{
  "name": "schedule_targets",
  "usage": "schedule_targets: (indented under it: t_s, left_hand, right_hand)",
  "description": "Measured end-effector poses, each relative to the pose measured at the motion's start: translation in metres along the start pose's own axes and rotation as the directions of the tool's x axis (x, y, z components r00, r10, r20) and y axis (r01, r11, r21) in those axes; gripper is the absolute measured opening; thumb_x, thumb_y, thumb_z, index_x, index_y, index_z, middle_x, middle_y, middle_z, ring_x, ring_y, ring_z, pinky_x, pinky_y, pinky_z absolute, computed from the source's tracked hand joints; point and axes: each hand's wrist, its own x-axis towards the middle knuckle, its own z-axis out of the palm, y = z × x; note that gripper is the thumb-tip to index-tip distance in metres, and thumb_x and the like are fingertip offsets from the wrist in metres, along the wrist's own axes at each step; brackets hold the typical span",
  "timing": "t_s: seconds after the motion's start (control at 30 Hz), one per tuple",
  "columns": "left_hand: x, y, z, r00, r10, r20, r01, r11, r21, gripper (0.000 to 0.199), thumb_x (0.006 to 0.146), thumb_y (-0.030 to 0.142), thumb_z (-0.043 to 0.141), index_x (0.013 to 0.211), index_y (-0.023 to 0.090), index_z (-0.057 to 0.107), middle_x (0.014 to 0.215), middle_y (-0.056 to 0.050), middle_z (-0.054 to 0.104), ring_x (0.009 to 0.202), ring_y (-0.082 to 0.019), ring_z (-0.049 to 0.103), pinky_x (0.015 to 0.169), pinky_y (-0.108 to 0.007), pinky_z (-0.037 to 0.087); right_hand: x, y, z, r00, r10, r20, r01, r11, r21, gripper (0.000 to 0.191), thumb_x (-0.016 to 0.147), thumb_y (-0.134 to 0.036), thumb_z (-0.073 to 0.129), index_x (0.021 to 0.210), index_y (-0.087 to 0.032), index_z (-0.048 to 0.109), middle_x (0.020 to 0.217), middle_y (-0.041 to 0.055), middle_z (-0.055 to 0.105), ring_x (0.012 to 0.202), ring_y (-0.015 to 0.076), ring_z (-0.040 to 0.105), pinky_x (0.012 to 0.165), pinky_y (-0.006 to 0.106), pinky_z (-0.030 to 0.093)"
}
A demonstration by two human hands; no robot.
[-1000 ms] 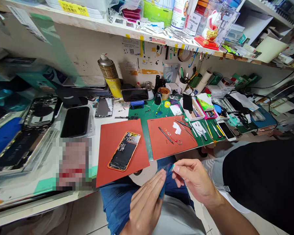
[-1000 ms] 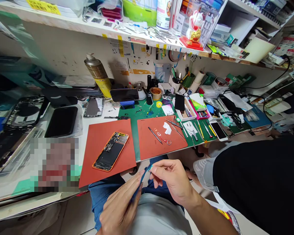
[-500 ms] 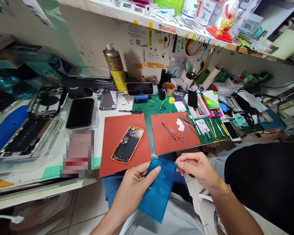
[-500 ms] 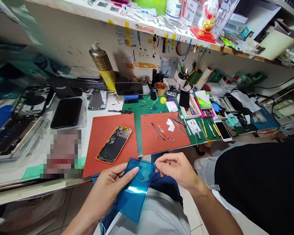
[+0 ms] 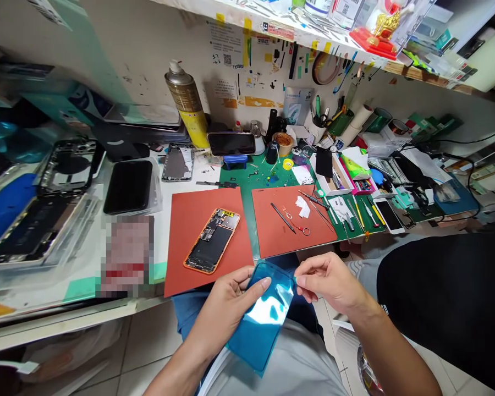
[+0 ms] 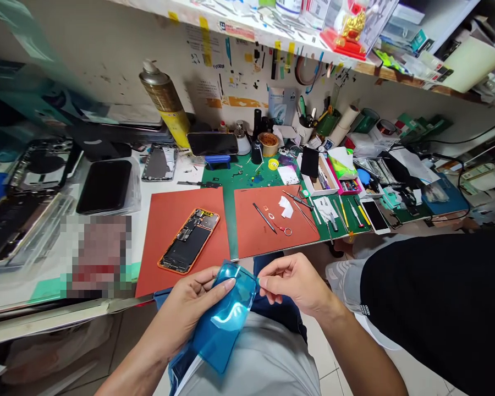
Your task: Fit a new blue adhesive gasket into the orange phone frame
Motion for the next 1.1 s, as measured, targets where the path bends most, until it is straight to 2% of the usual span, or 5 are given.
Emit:
schedule_targets:
  t_s: [0.13, 0.27, 0.33, 0.67, 1.1]
  left_hand:
    - [0.001, -0.009, 0.003, 0.976, 0.183, -0.117, -0.172, 0.981, 0.094, 0.060, 0.087, 0.057, 0.084, 0.135, 0.022, 0.072, 0.109, -0.011, 0.082, 0.090, -0.024, 0.078, 0.079, -0.035, 0.065]
    - [-0.016, -0.017, 0.012, 0.596, 0.750, -0.286, -0.458, 0.610, 0.647, 0.037, 0.093, 0.036, 0.081, 0.130, 0.031, 0.078, 0.132, -0.008, 0.077, 0.122, -0.025, 0.074, 0.106, -0.036, 0.059]
    - [-0.026, -0.019, 0.018, 0.539, 0.830, -0.144, -0.520, 0.462, 0.719, 0.032, 0.097, 0.026, 0.075, 0.128, 0.034, 0.079, 0.128, -0.005, 0.080, 0.121, -0.022, 0.075, 0.106, -0.032, 0.060]
    - [-0.023, -0.029, 0.038, 0.866, 0.424, -0.263, -0.407, 0.906, 0.121, 0.039, 0.092, 0.048, 0.082, 0.123, 0.024, 0.083, 0.117, -0.011, 0.085, 0.101, -0.027, 0.084, 0.094, -0.035, 0.068]
    - [-0.006, -0.037, 0.027, 0.855, 0.228, -0.466, -0.364, 0.904, -0.225, 0.056, 0.078, 0.048, 0.095, 0.125, 0.021, 0.081, 0.112, -0.011, 0.083, 0.105, -0.025, 0.078, 0.097, -0.036, 0.064]
  right_hand:
    - [0.000, 0.001, 0.005, 1.000, -0.009, -0.002, 0.009, 0.996, 0.088, 0.029, 0.078, -0.043, 0.096, 0.078, -0.016, 0.083, 0.064, 0.0028, 0.073, 0.049, 0.0099, 0.056, 0.047, 0.024, 0.041]
    - [-0.002, -0.002, 0.014, 0.999, -0.014, -0.029, 0.018, 0.990, 0.140, 0.032, 0.075, -0.045, 0.097, 0.075, -0.017, 0.082, 0.061, 0.0018, 0.070, 0.046, 0.0094, 0.052, 0.046, 0.024, 0.038]
    - [-0.003, -0.004, 0.020, 0.999, -0.025, -0.038, 0.031, 0.988, 0.152, 0.032, 0.075, -0.045, 0.097, 0.076, -0.017, 0.082, 0.061, 0.0019, 0.070, 0.047, 0.0092, 0.051, 0.046, 0.025, 0.039]
    - [0.001, 0.002, 0.049, 0.977, -0.125, -0.173, 0.119, 0.992, -0.043, 0.037, 0.079, -0.052, 0.094, 0.086, -0.017, 0.087, 0.066, 0.0026, 0.071, 0.057, 0.0124, 0.059, 0.055, 0.025, 0.048]
    - [0.002, 0.009, 0.071, 0.889, -0.257, -0.378, 0.196, 0.961, -0.194, 0.043, 0.081, -0.062, 0.088, 0.086, -0.020, 0.084, 0.076, 0.0067, 0.077, 0.069, 0.0203, 0.071, 0.069, 0.032, 0.062]
